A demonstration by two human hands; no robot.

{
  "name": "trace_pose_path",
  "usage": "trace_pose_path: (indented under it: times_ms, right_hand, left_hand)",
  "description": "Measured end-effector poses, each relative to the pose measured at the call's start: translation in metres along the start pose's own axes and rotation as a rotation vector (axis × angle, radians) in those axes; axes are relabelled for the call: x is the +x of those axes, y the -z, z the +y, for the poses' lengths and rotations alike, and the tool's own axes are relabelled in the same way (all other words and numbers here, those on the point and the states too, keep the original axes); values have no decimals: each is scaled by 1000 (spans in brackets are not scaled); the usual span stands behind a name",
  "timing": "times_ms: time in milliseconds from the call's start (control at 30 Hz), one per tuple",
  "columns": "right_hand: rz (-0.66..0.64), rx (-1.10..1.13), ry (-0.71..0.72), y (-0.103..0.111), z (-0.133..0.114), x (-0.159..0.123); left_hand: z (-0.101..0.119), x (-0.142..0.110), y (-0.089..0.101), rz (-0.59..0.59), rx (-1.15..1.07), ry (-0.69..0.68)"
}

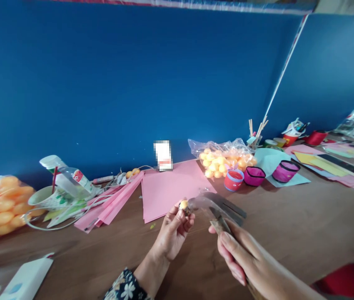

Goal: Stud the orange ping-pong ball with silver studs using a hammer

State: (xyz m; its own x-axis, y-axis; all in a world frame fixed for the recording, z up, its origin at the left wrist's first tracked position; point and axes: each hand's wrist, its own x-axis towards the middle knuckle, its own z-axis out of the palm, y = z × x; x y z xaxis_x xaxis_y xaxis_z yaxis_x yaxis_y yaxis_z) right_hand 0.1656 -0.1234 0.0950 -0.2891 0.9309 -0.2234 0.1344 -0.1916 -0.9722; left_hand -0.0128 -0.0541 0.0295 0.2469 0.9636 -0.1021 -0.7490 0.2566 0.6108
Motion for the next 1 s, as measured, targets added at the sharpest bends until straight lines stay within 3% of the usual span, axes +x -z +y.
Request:
trace_pose_path:
  times_ms: [167,767,1000]
  right_hand:
    - [43,12,19,-1,4,2]
    - [-22,-41,27,-4,1,7]
    - [16,-46,31,-5,5,9]
  left_hand:
    - [-2,1,3,11,-2,-20]
    - [-3,4,6,92,-67,-45]
    - [-2,6,7,94,-86,-87]
